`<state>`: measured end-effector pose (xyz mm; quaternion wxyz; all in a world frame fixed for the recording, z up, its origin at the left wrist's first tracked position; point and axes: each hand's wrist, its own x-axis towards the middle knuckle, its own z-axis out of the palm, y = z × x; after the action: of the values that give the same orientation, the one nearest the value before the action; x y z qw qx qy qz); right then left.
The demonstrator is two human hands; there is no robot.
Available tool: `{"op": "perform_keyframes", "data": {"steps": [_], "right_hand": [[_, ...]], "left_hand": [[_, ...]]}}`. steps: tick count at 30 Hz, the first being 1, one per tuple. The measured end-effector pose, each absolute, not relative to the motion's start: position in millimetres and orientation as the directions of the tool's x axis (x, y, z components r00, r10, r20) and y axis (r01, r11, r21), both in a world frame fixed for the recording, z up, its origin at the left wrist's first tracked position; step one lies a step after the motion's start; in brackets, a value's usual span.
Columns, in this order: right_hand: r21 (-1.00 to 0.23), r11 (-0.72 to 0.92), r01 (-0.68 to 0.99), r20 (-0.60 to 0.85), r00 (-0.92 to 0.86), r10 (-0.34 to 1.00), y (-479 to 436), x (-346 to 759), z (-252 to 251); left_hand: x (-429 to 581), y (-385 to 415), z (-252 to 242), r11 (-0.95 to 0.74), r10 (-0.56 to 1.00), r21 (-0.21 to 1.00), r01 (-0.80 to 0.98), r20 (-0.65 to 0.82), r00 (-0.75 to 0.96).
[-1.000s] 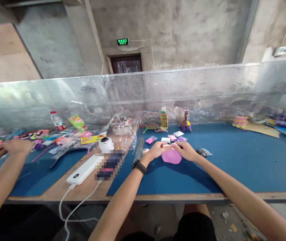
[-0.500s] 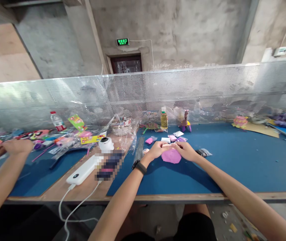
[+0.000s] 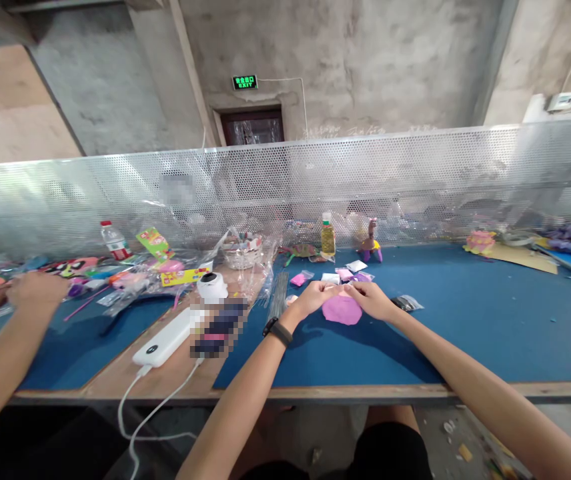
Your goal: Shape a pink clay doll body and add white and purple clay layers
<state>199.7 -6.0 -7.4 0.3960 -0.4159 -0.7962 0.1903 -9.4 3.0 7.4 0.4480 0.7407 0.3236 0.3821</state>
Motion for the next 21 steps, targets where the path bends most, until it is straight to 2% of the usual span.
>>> {"op": "perform_keyframes", "data": {"steps": [4, 11, 21], "right_hand": [[-0.641, 0.583, 0.499, 0.464, -0.353, 0.812, -8, 199, -6], [-0.633, 0.593, 0.498, 0.464, -0.368, 0.805, -10, 199, -5], [-0.601, 0.580, 0.550, 0.486, -0.326, 0.811, -6, 202, -5]], "left_hand": [[-9, 5, 5, -0.381, 0.844, 0.911, 0.161, 0.271, 0.463], [-15, 7, 4, -0.379, 0.825, 0.907, 0.184, 0.241, 0.511], [-20, 6, 9, -0.290, 0.820, 0.950, 0.117, 0.183, 0.542]]}}
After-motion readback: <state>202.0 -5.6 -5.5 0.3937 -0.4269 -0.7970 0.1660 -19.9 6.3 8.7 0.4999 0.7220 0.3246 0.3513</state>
